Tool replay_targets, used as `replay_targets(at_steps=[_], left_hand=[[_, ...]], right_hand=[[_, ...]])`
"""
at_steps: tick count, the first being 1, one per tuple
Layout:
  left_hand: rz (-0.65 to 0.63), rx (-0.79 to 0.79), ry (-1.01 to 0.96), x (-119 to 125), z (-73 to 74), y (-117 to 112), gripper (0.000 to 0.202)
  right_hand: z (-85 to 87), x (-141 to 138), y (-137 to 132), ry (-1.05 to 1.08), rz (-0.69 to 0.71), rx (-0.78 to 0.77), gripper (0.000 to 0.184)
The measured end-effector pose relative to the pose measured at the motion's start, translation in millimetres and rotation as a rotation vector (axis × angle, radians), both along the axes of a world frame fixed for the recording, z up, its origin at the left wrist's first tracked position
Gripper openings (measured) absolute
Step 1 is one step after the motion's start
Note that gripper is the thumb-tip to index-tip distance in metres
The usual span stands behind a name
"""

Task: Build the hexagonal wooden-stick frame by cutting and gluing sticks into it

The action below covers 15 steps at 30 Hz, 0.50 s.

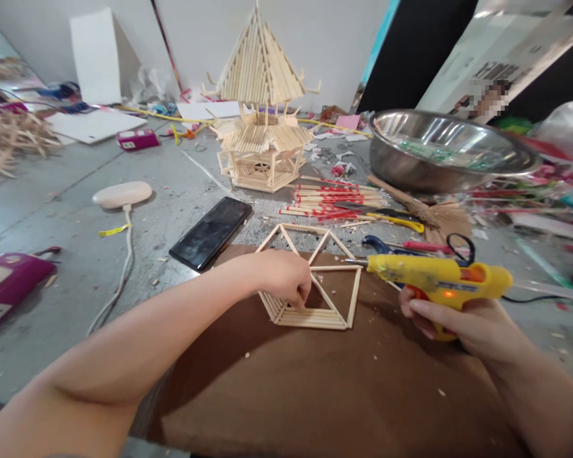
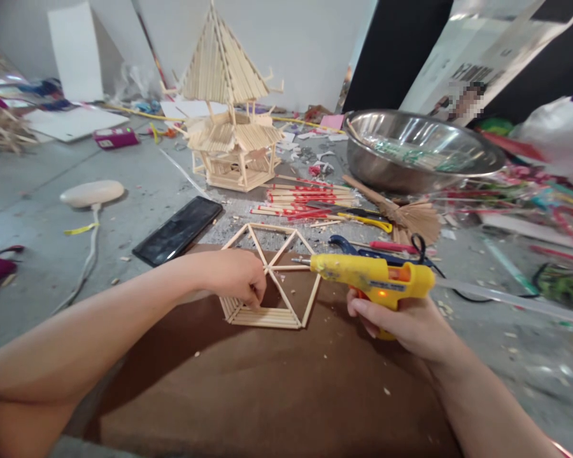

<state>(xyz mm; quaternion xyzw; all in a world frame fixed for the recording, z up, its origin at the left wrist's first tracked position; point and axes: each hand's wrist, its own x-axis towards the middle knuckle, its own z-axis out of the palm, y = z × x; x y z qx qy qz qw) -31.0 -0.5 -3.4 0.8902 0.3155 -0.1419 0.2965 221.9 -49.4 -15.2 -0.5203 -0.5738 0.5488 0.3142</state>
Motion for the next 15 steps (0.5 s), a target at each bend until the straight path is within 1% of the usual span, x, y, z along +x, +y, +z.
replay_targets(at_steps=[4,9,15], left_hand=[[-0.013,-0.074,-0.056,-2.6,-0.8,2.2,0.020],[0.023,-0.152,-0.081,-7.5,0.9,6.0,0.022],[-0.042,-0.091,-0.065,-9.0,7.4,6.0,0.018]], right_hand=[[-1.3,3.3,2.4,-0.020,0.017,-0.008,0.017],[-0.9,4.7,3.7,-0.007,0.017,-0.032,0.016],[2.8,-0.4,0.5,0.005,-0.051,-0.020,0.016]])
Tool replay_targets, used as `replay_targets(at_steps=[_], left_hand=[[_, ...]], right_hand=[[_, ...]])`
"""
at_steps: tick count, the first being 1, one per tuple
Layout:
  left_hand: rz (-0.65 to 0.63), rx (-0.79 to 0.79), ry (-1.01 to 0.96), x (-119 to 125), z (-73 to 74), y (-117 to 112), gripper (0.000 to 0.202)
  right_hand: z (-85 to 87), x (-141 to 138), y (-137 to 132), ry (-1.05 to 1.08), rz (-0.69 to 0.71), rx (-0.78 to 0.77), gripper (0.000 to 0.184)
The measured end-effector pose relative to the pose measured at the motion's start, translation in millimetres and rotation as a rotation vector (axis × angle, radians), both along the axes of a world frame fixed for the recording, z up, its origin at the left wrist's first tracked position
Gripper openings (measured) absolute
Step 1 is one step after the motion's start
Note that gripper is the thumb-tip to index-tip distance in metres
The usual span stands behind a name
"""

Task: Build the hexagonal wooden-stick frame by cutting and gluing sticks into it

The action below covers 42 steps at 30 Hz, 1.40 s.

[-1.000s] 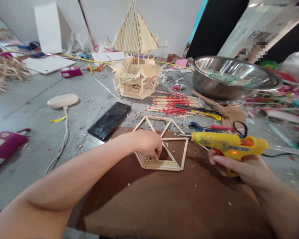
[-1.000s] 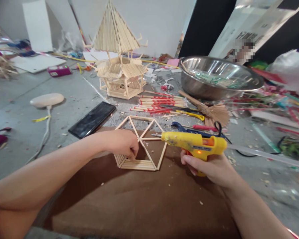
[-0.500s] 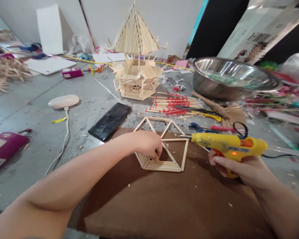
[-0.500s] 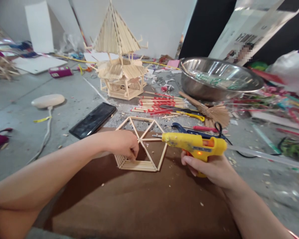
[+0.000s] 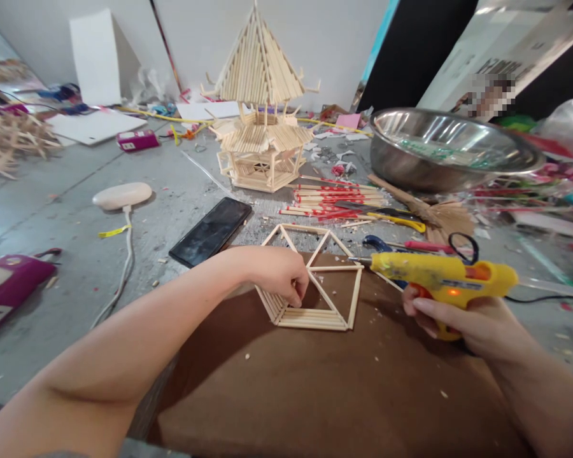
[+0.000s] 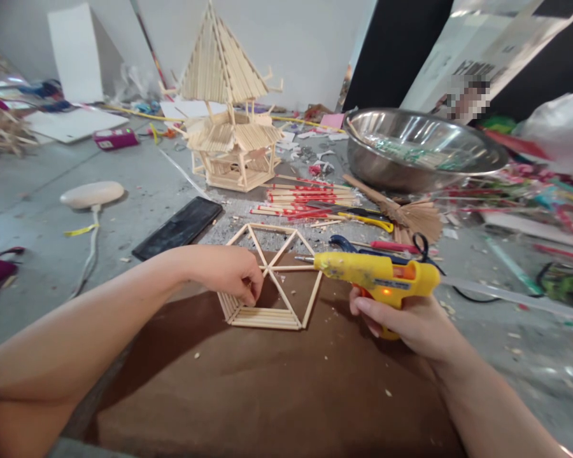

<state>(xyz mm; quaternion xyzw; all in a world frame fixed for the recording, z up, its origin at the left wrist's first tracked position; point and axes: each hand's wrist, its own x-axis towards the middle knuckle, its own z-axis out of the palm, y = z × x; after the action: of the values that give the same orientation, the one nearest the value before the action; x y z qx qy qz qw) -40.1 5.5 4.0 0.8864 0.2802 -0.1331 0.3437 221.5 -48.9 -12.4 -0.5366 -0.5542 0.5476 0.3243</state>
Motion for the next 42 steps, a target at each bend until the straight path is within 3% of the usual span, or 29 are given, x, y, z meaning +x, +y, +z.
replay_targets(at_steps=[13,26,32,35,40,42], left_hand=[[-0.064,0.030,0.041,0.8,-0.4,-2.0,0.017],[-0.008,0.049,0.058,4.0,-0.9,-4.7,0.015],[0.069,0.020,0.001,-0.1,-2.8,0.4,0.026],[0.121,0.063,-0.077,-0.4,-3.6,3.6,0.026],[0.273,0.278,-0.080,3.1,-6.5,5.1,0.035],[0.350,0.373,-0.072,3.1,-10.6,6.2,0.038]], right_hand=[[-7.0,6.0,4.0,0.013,0.051,0.015,0.015],[-6.6,5.0,4.8,-0.011,0.056,-0.008,0.014],[-9.2,7.9,4.7,-0.008,0.049,-0.008,0.015],[-6.1,6.1,4.9,0.010,-0.016,0.065,0.015],[8.5,12.3,17.7,0.061,-0.340,0.316,0.012],[13.1,24.3,28.0,0.114,-0.456,0.334,0.015]])
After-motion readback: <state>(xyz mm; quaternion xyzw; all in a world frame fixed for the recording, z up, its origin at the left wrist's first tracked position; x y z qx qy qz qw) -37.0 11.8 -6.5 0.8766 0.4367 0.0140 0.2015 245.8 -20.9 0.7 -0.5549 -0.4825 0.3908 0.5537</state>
